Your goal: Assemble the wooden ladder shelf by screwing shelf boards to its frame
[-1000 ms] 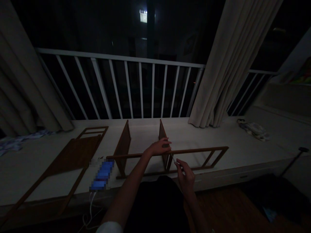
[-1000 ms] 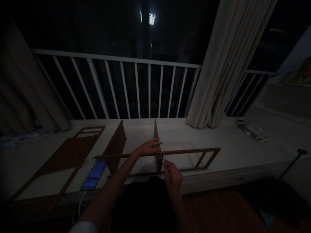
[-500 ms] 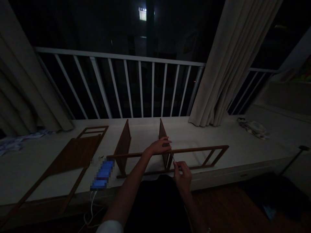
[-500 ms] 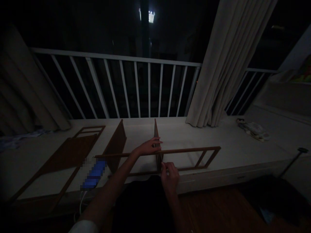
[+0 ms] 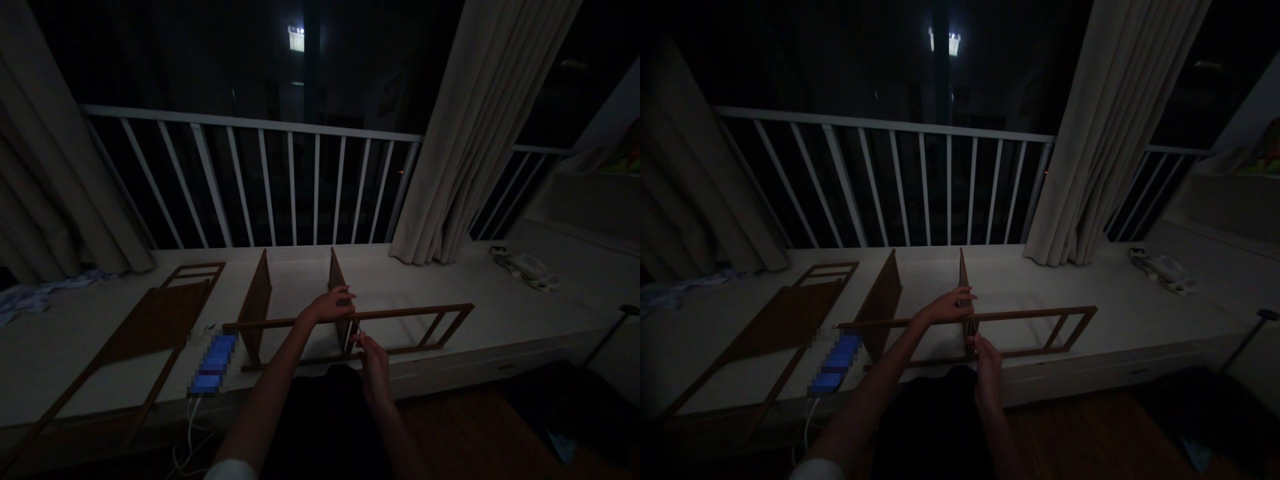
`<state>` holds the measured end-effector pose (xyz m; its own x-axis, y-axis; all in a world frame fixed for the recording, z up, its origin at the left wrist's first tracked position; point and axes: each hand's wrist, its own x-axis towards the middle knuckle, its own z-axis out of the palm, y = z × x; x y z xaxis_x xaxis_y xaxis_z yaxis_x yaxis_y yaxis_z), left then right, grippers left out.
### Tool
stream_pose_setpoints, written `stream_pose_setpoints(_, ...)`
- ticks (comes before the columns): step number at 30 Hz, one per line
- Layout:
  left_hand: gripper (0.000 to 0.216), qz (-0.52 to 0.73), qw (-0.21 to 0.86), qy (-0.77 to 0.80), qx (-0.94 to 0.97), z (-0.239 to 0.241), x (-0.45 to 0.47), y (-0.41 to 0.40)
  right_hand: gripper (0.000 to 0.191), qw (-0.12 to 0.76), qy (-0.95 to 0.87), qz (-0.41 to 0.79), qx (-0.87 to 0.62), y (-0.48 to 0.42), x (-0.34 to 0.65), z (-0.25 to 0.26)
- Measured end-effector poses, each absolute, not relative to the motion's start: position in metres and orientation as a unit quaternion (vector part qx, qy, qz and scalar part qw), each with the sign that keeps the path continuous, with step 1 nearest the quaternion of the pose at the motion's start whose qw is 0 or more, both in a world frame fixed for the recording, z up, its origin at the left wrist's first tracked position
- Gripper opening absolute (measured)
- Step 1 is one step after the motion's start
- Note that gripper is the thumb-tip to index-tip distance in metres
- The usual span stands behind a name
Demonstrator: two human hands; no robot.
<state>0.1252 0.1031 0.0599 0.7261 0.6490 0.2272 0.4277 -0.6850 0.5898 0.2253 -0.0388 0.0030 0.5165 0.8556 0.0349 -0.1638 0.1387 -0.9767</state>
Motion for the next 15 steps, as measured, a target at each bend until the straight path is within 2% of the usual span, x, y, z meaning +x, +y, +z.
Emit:
stream_pose_setpoints(7, 0.045, 0.213, 0.264, 0.301, 0.891, 0.063, 0.125, 0.101, 0.03, 0.633, -0.467, 0.277, -0.552, -0.047, 0.232, 0.011)
stream_pose_setpoints(15, 0.046, 0.214, 0.256, 0.309, 0.891, 0.06, 0.127, 0.102, 0.023, 0.594, -0.537, 0.088, -0.592, -0.05, 0.241, 0.011)
